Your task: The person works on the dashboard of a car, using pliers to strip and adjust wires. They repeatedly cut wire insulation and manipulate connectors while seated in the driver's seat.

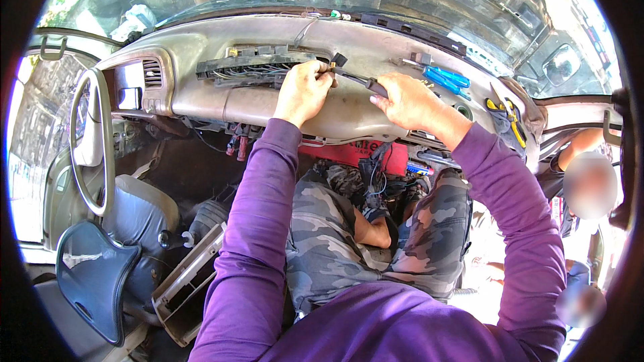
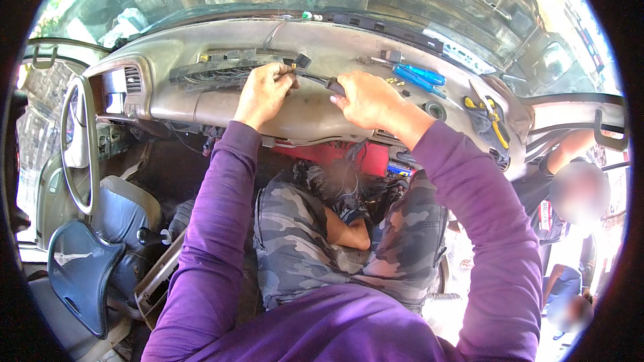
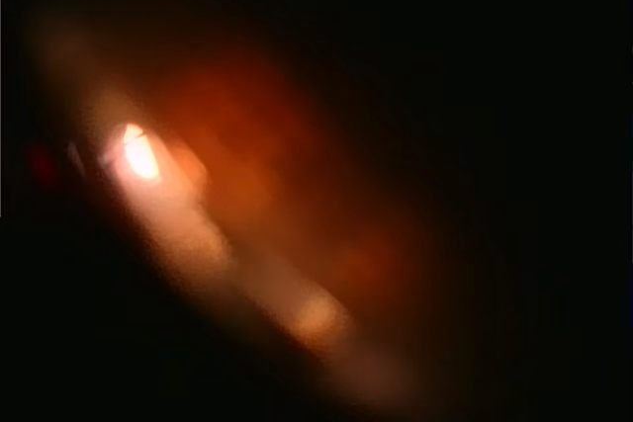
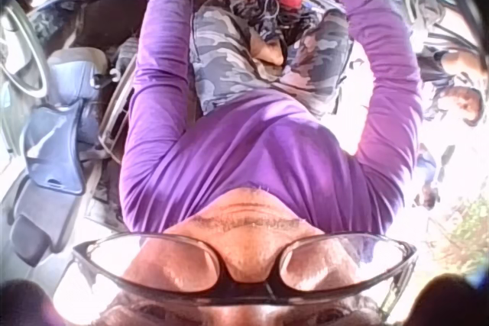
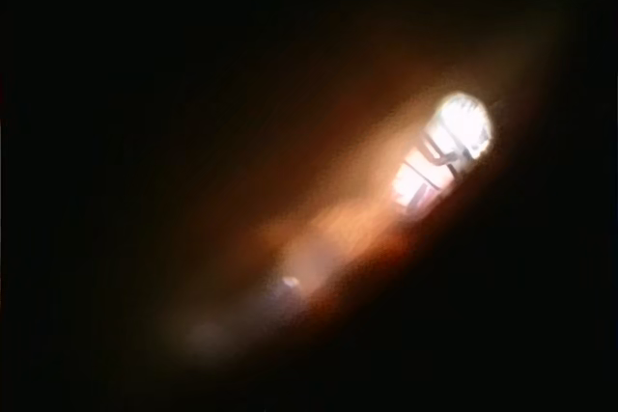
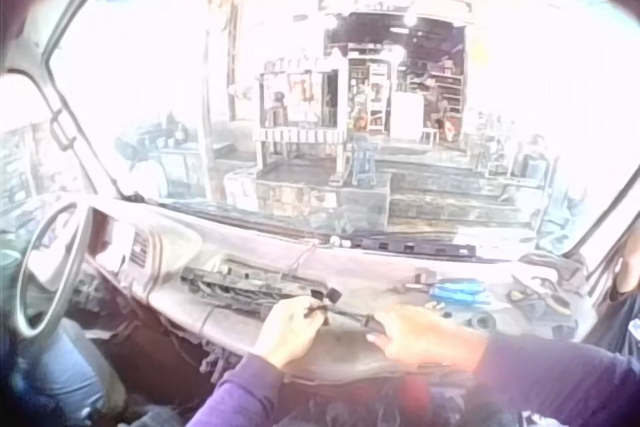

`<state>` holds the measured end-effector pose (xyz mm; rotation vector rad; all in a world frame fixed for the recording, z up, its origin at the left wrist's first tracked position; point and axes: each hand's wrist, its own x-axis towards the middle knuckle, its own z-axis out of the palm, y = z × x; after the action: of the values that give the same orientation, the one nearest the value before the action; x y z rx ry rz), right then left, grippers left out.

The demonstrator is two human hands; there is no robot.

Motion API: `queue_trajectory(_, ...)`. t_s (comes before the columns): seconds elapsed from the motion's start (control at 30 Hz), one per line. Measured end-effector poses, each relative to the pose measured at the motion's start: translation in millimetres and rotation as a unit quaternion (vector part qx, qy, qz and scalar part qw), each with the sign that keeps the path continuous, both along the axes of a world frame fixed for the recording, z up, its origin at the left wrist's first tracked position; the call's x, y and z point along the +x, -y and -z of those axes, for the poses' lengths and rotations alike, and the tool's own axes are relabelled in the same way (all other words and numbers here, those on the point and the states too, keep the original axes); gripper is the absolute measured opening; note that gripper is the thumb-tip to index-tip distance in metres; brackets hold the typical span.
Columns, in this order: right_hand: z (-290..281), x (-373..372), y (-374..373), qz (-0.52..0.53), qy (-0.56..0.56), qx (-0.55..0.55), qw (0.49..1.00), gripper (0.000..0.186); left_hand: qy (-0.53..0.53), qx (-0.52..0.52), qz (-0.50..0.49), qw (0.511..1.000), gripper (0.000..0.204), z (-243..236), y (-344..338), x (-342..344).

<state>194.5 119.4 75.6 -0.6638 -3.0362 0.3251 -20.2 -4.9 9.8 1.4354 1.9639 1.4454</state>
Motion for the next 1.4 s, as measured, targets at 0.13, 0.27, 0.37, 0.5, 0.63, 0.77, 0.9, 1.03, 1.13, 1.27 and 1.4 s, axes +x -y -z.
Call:
queue_trajectory(0.13, 24.2, 8.9, 5.6, 0.0, -0.065, 0.1, 0.993, 0.031, 0.018, 0.006, -0.002, 1.0, 0.02, 0.5, 0.8, 0.6)
queue_trajectory(0.27, 36.9, 13.9, 5.3, -0.006, -0.118, 0.145, 0.982, 0.029, 0.051, 0.006, 0.004, 0.999, 0.019, 1.5, -0.3, 2.1)
queue_trajectory(0.37, 39.4, 14.7, 4.9, -0.003, -0.125, 0.137, 0.983, 0.029, 0.064, 0.003, 0.002, 0.998, 0.02, 0.5, -0.3, 2.7)
queue_trajectory(0.5, 41.1, 14.8, 2.7, -0.002, -0.121, 0.138, 0.983, 0.029, 0.052, -0.001, -0.002, 0.999, 0.02, 1.1, -1.2, 3.3)
queue_trajectory(0.63, 38.2, 13.7, 3.9, 0.0, -0.111, 0.138, 0.984, 0.03, 0.02, 0.0, -0.01, 1.0, 0.019, 6.5, -1.9, -0.7)
queue_trajectory(0.77, 32.6, 13.4, 4.4, 0.001, -0.093, 0.143, 0.985, 0.03, 0.002, -0.008, -0.014, 1.0, 0.018, 8.2, -3.3, -2.0)
queue_trajectory(0.9, 30.5, 11.9, 4.3, -0.007, -0.091, 0.139, 0.986, 0.031, 0.022, -0.006, -0.008, 1.0, 0.018, 10.2, -3.8, -3.0)
queue_trajectory(1.03, 25.8, 9.9, 0.4, -0.01, -0.057, 0.118, 0.991, 0.032, 0.046, -0.01, 0.003, 0.999, 0.019, 5.0, -1.2, -0.5)
queue_trajectory(1.13, 23.4, 8.8, -3.4, -0.012, -0.043, 0.092, 0.995, 0.032, 0.039, -0.01, 0.003, 0.999, 0.019, 2.5, -0.7, 1.5)
queue_trajectory(1.27, 26.2, 7.5, -8.5, -0.011, -0.044, 0.072, 0.996, 0.033, 0.027, -0.024, 0.002, 0.999, 0.022, 0.2, 0.0, 0.8)
queue_trajectory(1.4, 25.0, 8.7, -9.2, -0.004, -0.045, 0.068, 0.997, 0.033, 0.01, -0.012, 0.02, 1.0, 0.023, -2.0, 0.9, -0.8)
